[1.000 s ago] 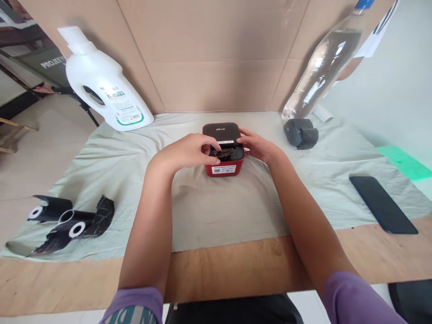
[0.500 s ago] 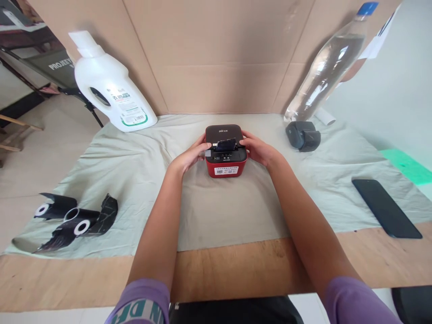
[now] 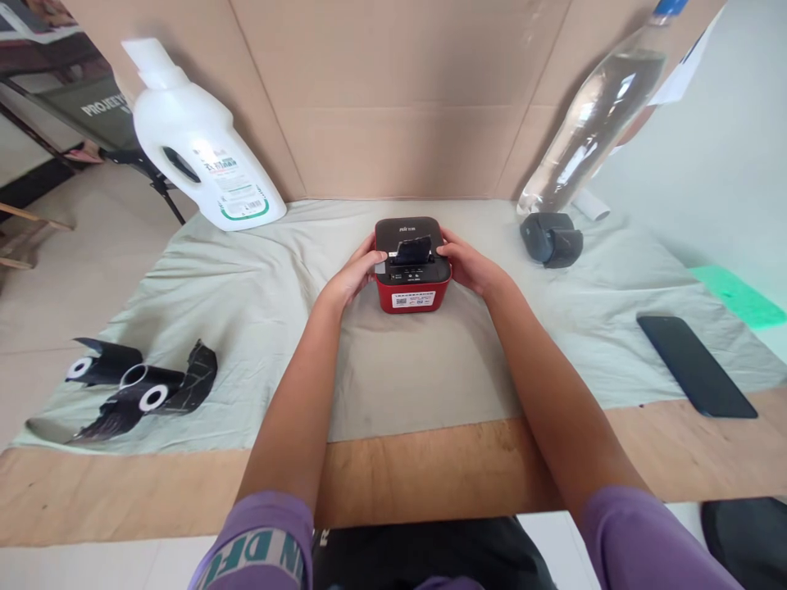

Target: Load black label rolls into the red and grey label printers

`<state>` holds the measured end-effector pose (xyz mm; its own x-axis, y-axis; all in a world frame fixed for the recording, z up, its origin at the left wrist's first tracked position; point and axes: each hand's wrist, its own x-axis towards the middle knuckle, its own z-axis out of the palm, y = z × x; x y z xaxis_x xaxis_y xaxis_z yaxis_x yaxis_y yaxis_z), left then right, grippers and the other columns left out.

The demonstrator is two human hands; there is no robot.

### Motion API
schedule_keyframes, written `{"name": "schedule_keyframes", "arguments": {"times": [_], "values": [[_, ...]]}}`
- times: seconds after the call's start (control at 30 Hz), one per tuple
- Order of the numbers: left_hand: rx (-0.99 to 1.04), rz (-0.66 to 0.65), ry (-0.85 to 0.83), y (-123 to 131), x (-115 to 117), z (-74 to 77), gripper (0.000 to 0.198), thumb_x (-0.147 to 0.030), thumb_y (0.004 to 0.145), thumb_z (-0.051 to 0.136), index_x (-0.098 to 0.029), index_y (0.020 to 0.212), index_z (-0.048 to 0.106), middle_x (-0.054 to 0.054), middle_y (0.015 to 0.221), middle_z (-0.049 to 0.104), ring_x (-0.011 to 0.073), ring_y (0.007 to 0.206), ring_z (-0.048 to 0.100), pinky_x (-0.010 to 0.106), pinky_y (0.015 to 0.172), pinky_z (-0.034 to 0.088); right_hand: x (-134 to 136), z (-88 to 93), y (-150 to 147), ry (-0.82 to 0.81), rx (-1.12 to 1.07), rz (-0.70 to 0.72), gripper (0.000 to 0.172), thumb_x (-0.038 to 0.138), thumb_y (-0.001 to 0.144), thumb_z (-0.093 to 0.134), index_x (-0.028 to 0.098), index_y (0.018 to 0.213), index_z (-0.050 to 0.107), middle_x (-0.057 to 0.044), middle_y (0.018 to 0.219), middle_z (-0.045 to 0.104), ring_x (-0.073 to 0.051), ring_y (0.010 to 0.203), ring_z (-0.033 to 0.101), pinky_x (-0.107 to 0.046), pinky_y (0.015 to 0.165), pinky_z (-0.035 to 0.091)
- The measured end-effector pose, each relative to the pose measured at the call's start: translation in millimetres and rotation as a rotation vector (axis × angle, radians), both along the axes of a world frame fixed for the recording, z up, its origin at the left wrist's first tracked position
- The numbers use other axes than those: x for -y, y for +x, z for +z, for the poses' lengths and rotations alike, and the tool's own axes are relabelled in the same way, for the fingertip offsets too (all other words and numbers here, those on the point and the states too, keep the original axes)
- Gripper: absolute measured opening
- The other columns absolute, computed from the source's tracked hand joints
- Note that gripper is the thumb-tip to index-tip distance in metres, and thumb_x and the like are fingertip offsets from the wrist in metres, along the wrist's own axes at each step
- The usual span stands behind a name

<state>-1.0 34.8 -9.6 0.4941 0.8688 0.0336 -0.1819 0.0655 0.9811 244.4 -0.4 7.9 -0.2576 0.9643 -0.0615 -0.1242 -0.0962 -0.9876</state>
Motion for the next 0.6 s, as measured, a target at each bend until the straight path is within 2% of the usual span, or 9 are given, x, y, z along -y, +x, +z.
{"name": "schedule_keyframes", "arguments": {"times": [0.23,0.33,0.43,0.6], "values": [[0.006,-0.025,-0.018,-2,6,1.0,0.075,-0.047,0.081,0.065,-0.037,0.151,0.040,0.000,0.135,0.063,0.0231,0.108,0.065,0.033,0.088,0.053,2,-7.8,0,-0.035,0.005,-0.015,0.058,0.053,0.079,0.067,0.038,0.133,0.052,0.002,0.121,0.067,-0.023,0.101,0.063,-0.038,0.086,0.054],[0.009,-0.021,-0.015,-1,9,2.5,0.078,-0.039,0.079,0.064,-0.037,0.152,0.039,-0.001,0.135,0.064,0.0225,0.108,0.065,0.032,0.088,0.052,3,-5.5,-4,-0.045,0.007,-0.047,0.058,0.047,0.075,0.069,0.037,0.129,0.053,0.002,0.112,0.068,-0.022,0.096,0.063,-0.037,0.083,0.054],[0.010,0.013,-0.016,2,11,4.4,0.082,-0.032,0.076,0.061,-0.036,0.154,0.037,-0.001,0.137,0.063,0.0222,0.109,0.064,0.031,0.088,0.053,4,-3.6,-10,-0.026,0.015,-0.140,0.056,0.040,0.069,0.067,0.036,0.123,0.054,0.003,0.102,0.067,-0.020,0.090,0.062,-0.034,0.077,0.053],[-0.012,0.052,-0.024,3,8,4.6,0.083,-0.030,0.075,0.060,-0.039,0.154,0.037,-0.004,0.138,0.062,0.0208,0.111,0.064,0.031,0.091,0.053,2,-9.1,-18,0.010,0.006,-0.214,0.056,0.041,0.069,0.065,0.034,0.124,0.056,0.003,0.106,0.068,-0.020,0.094,0.063,-0.032,0.079,0.053]]}}
